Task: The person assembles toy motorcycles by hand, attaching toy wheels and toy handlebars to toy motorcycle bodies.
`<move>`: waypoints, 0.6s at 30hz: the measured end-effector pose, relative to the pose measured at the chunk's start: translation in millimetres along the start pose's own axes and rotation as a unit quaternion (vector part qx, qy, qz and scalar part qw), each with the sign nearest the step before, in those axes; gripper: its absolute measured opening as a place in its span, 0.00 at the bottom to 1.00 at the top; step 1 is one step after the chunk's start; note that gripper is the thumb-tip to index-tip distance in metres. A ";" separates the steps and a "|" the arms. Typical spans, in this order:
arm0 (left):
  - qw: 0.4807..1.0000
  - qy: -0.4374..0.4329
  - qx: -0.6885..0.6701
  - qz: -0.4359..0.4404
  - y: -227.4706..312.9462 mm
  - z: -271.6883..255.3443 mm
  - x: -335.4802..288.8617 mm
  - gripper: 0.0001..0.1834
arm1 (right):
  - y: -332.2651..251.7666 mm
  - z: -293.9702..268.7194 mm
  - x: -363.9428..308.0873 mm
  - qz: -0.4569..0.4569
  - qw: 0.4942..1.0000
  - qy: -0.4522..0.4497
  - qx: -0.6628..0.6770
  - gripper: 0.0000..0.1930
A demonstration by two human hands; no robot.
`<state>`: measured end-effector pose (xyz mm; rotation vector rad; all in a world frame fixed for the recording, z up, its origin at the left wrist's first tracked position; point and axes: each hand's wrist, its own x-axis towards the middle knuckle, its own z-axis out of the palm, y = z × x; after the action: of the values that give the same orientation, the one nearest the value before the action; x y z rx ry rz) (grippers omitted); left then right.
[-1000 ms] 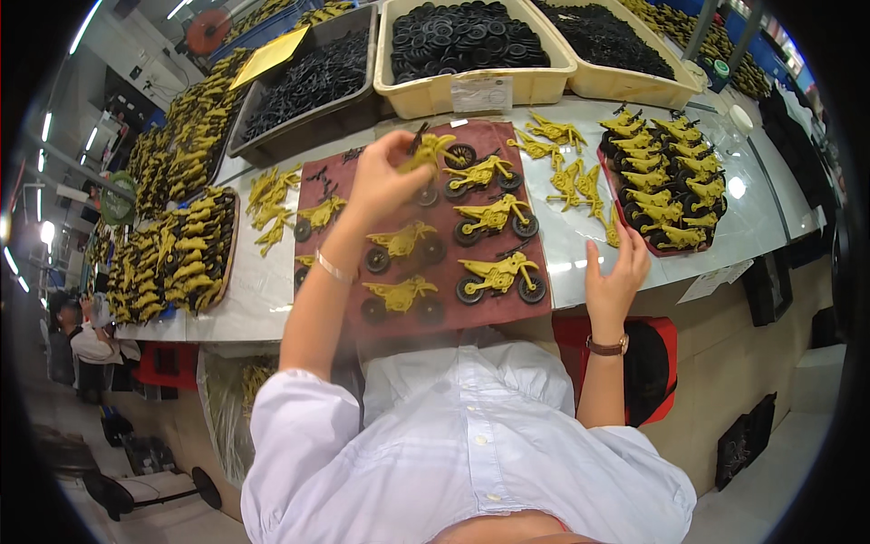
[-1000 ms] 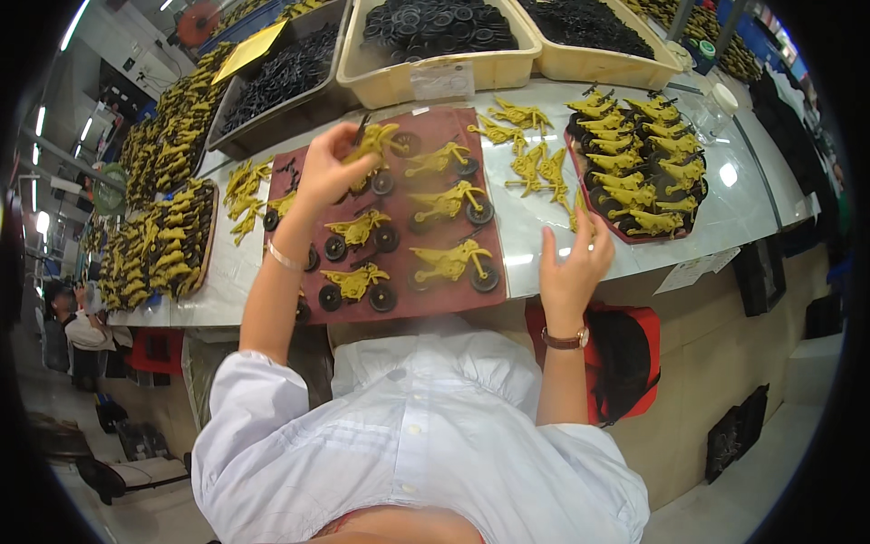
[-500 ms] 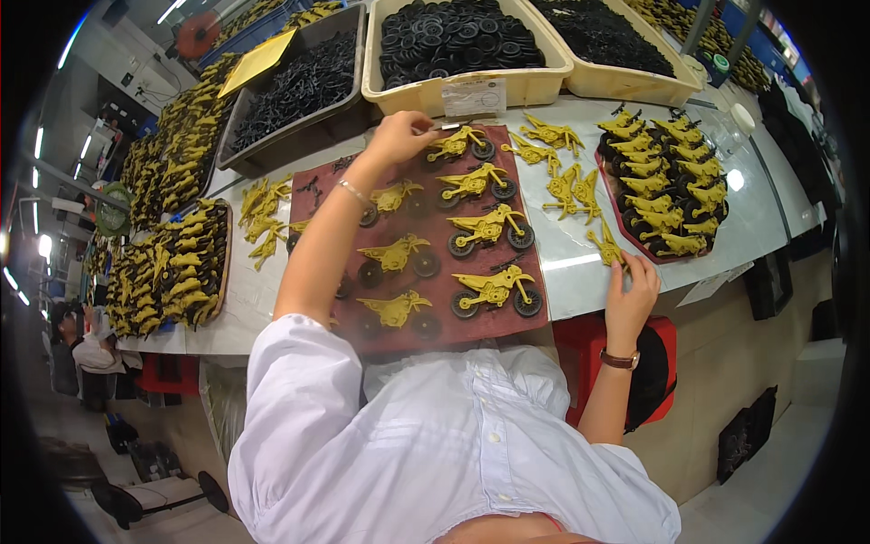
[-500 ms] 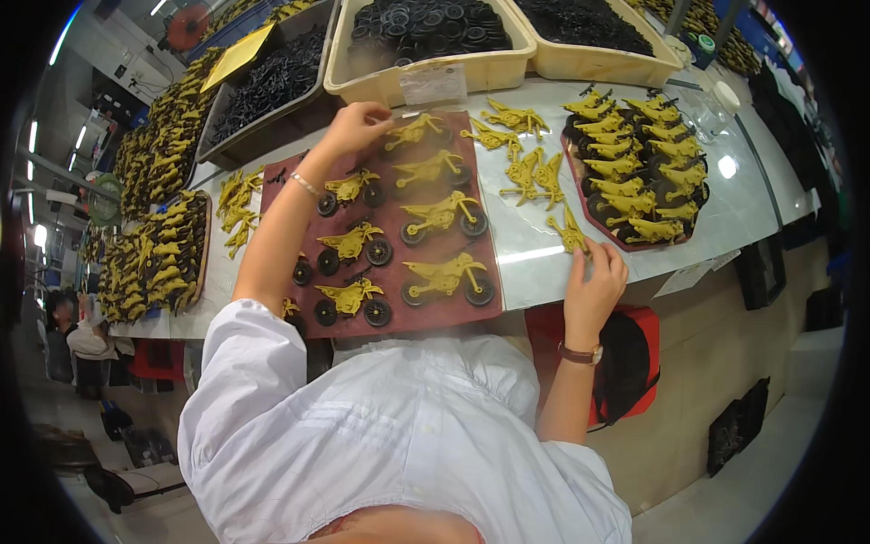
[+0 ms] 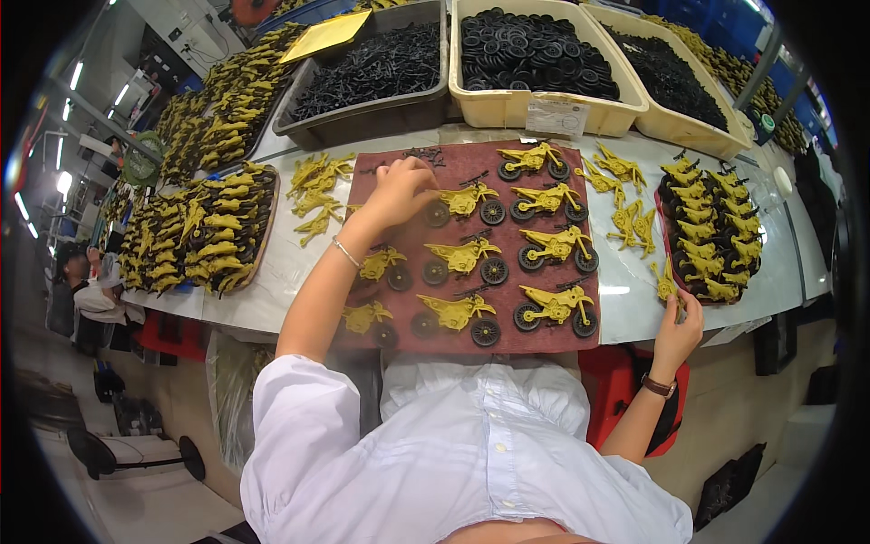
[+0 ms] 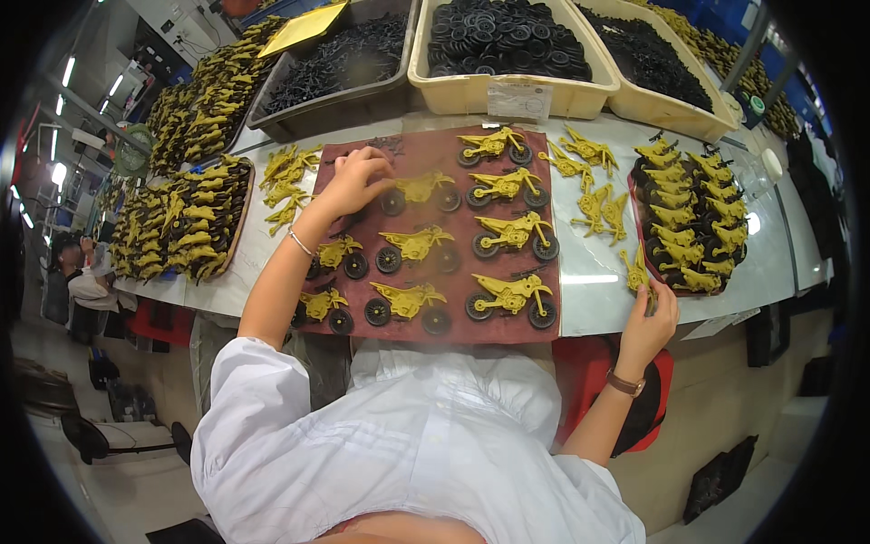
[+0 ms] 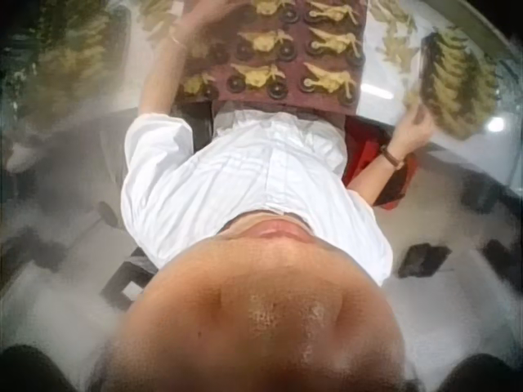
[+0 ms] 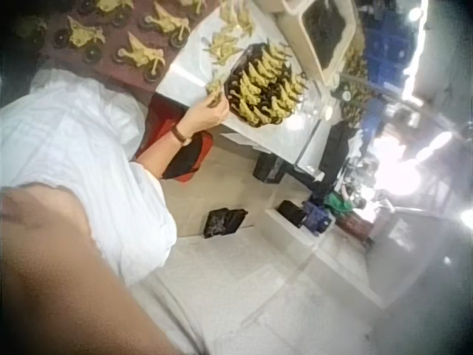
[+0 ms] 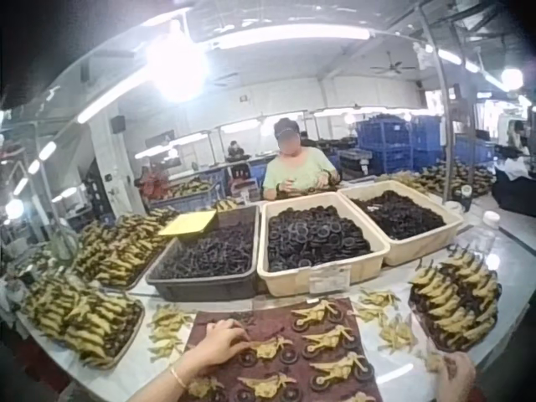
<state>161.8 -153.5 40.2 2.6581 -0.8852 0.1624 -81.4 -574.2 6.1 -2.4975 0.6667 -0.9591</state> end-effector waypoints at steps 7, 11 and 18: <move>0.930 -0.094 -0.332 -0.123 3.3 -11.1 9.8 0.11 | -25.5 2.2 -13.3 -0.037 0.999 0.022 0.032 0.08; 0.877 -0.073 -0.438 -0.184 10.8 1.6 12.6 0.10 | -33.0 3.5 -19.9 -0.057 0.997 0.034 0.041 0.08; 0.713 -0.019 -0.656 -0.246 41.2 7.0 16.1 0.14 | -40.4 -0.4 -25.7 -0.059 0.996 0.030 0.052 0.08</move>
<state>150.0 -195.9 48.3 1.3907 -0.0720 -0.4872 -86.8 -527.1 13.4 -2.4474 0.4769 -1.0856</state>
